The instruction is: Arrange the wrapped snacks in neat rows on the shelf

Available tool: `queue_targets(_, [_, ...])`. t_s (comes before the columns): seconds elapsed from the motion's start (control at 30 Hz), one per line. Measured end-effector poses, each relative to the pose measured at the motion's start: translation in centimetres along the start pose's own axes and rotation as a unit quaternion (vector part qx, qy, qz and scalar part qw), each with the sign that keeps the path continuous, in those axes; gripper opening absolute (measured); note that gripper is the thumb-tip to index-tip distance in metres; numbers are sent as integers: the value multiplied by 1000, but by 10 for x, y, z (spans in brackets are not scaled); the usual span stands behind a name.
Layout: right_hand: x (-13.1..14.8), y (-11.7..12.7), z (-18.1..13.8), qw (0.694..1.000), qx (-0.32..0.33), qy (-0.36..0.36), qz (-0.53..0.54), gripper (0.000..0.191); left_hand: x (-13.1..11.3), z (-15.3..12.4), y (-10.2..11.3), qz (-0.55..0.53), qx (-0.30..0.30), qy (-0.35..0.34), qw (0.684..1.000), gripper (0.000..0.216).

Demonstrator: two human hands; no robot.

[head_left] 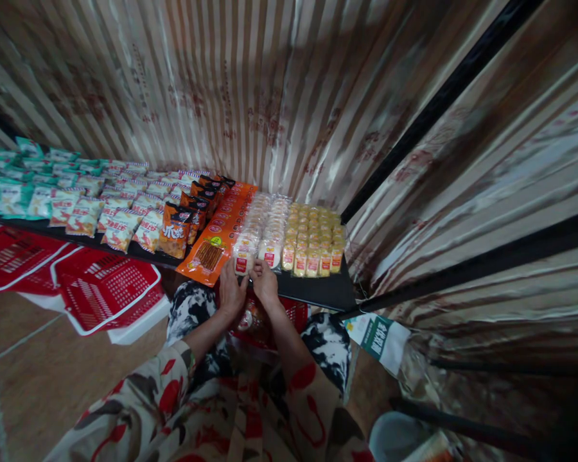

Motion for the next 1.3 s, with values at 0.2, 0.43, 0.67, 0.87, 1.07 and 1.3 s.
queue_targets(0.2, [2,-2,3,1000,-26,4,-16,15,6,6,-6,15,2,8,1000,51])
queue_targets(0.43, [10,7,-4,993,-48,59,-92,33,6,12,-9,22,-6,14,1000,43])
queue_targets(0.67, [11,30,-15,964,-159,78,-199,33,5,14,-14,40,0,15,999,42])
queue_targets(0.87, [4,34,-8,936,-189,128,-267,38,1,17,-16,41,-15,5,999,43])
queue_targets(1.07, [-1,28,-6,935,-164,117,-291,40,-1,23,-16,31,-21,-6,999,46])
queue_targets(1.3, [-1,28,-7,935,-168,122,-289,40,0,32,-20,34,-9,-8,999,42])
Point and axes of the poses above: each hand's wrist, its own z-axis towards the middle knuckle, its own y-axis out of the back of the hand, x = y × z, the point moved 7 cm from there along z, towards the middle knuckle, and after that the axes turned 11 degrees about -z, right-handed, at the moved point
